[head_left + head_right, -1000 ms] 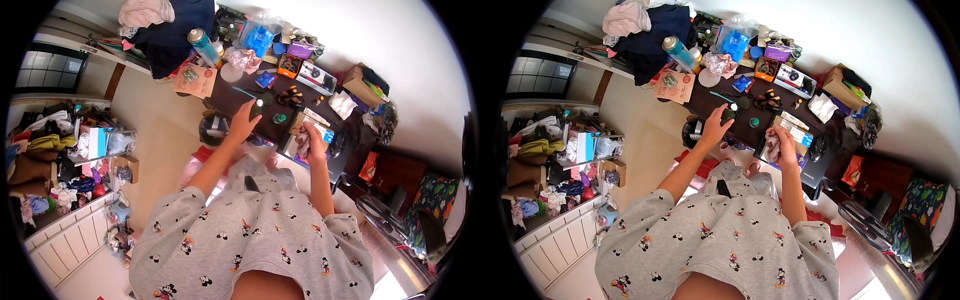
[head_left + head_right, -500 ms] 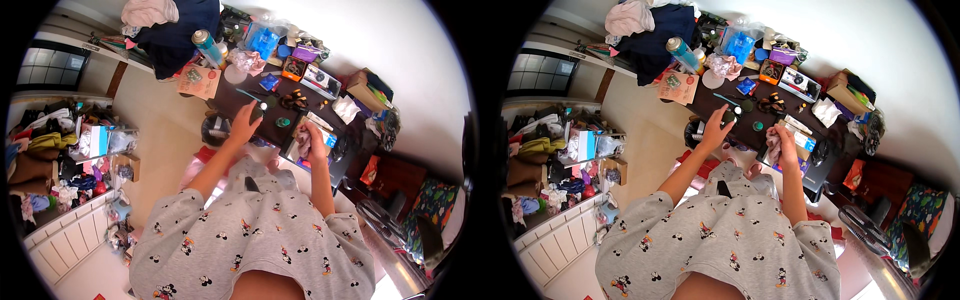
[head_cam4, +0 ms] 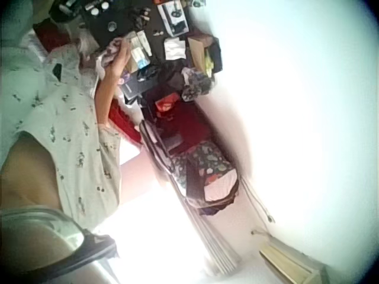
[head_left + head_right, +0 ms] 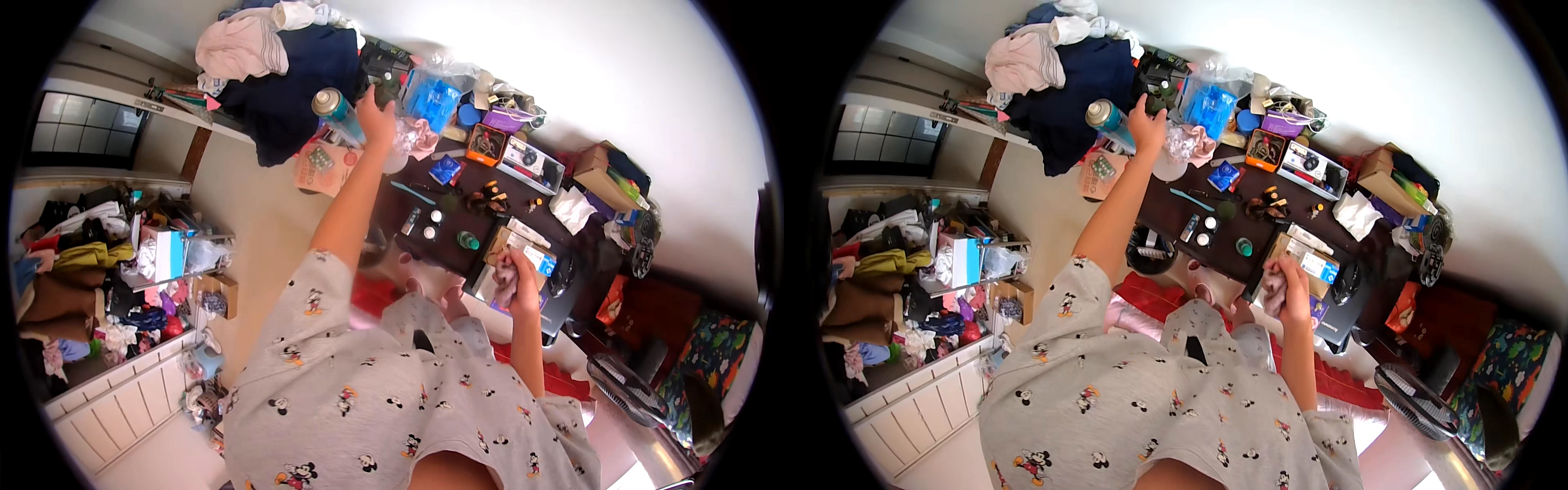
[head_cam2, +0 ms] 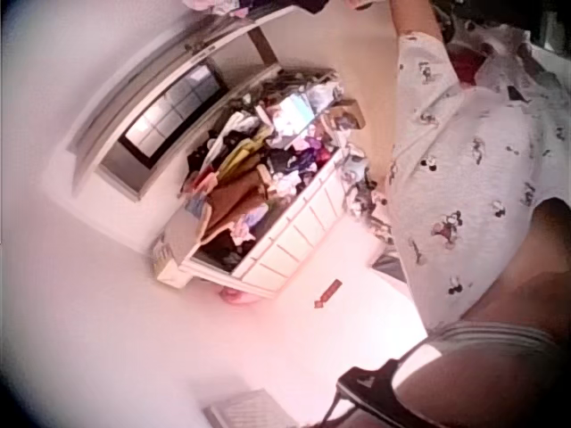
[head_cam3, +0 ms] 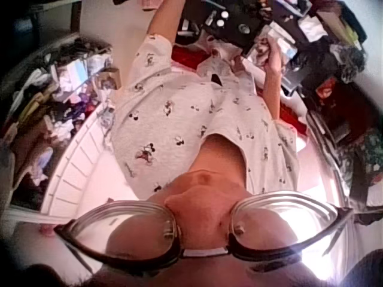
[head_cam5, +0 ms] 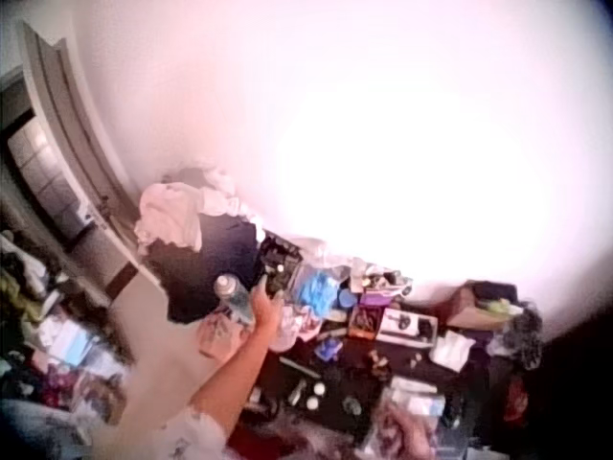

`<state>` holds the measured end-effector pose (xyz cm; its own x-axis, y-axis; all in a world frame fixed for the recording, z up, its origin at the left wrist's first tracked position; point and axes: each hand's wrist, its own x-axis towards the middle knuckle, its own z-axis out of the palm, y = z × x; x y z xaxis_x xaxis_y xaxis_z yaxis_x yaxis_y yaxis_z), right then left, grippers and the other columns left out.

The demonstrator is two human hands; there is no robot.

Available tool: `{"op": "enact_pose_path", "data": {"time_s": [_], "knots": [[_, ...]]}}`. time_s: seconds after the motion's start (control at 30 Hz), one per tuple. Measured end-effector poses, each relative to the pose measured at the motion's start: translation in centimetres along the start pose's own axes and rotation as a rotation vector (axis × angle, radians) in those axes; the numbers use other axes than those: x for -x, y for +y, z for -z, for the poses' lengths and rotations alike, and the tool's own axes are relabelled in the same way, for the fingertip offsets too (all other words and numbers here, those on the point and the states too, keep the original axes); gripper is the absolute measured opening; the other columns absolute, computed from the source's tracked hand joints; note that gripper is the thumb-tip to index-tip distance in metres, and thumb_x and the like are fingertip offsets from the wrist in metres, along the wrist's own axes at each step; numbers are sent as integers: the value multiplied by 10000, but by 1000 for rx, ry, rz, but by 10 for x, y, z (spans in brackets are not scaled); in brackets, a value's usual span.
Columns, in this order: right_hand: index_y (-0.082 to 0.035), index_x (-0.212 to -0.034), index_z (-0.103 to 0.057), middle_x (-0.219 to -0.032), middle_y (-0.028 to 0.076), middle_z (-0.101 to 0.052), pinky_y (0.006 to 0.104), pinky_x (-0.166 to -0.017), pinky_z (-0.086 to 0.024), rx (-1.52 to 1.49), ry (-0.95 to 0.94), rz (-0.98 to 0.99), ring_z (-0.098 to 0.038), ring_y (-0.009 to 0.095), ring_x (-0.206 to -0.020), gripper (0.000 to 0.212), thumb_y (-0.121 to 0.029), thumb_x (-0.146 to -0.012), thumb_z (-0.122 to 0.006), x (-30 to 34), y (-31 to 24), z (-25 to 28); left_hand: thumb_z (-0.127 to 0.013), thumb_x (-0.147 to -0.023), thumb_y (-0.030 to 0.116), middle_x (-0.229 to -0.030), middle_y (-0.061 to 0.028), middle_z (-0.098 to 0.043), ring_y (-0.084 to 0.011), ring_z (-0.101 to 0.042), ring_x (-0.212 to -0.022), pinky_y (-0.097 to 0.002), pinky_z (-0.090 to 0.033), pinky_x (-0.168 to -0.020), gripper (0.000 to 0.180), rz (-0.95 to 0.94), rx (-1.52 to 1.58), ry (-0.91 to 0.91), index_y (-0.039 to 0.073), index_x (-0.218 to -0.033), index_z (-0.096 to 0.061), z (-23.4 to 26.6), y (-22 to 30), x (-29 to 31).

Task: The person organizes various small items on a cluttered desk, including handling a small white tube, unscrewing the cap of a green bottle, and untangling a hair tie from a pile of accessories.

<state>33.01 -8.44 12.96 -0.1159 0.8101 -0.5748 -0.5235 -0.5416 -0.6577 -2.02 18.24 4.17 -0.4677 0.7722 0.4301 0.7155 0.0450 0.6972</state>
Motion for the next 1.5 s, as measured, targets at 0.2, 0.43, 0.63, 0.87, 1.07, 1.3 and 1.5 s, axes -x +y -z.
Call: {"op": "enact_pose_path", "data": {"time_s": [0.2, 0.43, 0.63, 0.87, 1.07, 1.3, 1.5], "knots": [[-49, -810, -501, -897, 70, -586, 245, -579, -444, 18, 46, 101, -502, 110, -695, 248, -234, -973, -532, 14, -11, 4, -771, -727, 67, -1144, -226, -580, -388, -590, -1032, -434, -482, -876, 629, 112, 17, 65, 17, -1300, -517, -55, -13, -38], [-31, -788, -490, -873, 87, -589, 242, -597, -461, -62, 118, 174, -509, 100, -723, 250, -198, -971, -527, 16, -19, 19, -734, -744, 29, -1195, -232, -564, -421, -556, -1089, -448, -460, -926, 631, 49, -18, 11, 10, -1323, -484, -68, -20, -52], [-25, -783, -507, -856, 89, -587, 227, -587, -445, -53, 155, 204, -514, 93, -673, 265, -206, -973, -546, 7, -22, 29, -705, -768, 25, -1164, -216, -571, -402, -566, -1067, -446, -465, -920, 623, -98, -81, -81, 62, -1355, -501, -73, -27, -52], [-19, -785, -510, -857, 93, -587, 227, -626, -419, -58, 166, 209, -490, 96, -708, 247, -187, -962, -545, -1, -18, 36, -710, -751, 30, -1128, -210, -592, -403, -584, -1033, -439, -476, -899, 604, -59, -36, -92, 70, -1322, -517, -72, -27, -60], [-21, -782, -504, -858, 97, -586, 230, -661, -410, -52, 176, 169, -482, 99, -721, 237, -179, -955, -538, -4, -19, 32, -738, -725, 41, -1056, -193, -633, -397, -608, -991, -436, -485, -876, 598, -33, 30, -102, 72, -1283, -527, -73, -35, -63], [-22, -789, -497, -857, 98, -583, 231, -657, -421, -64, 156, 159, -492, 105, -717, 233, -181, -955, -538, -10, -21, 21, -754, -770, 74, -1170, -197, -626, -320, -641, -951, -375, -532, -775, 587, -124, -41, -106, 55, -1300, -502, -68, -50, -66], [-25, -784, -499, -861, 98, -584, 233, -649, -428, -68, 170, 178, -498, 106, -713, 224, -166, -953, -541, -9, -20, 24, -733, -761, 50, -1202, -268, -589, -426, -583, -1095, -444, -474, -913, 740, -22, 93, -135, 88, -1405, -371, -85, -45, -57]]}}
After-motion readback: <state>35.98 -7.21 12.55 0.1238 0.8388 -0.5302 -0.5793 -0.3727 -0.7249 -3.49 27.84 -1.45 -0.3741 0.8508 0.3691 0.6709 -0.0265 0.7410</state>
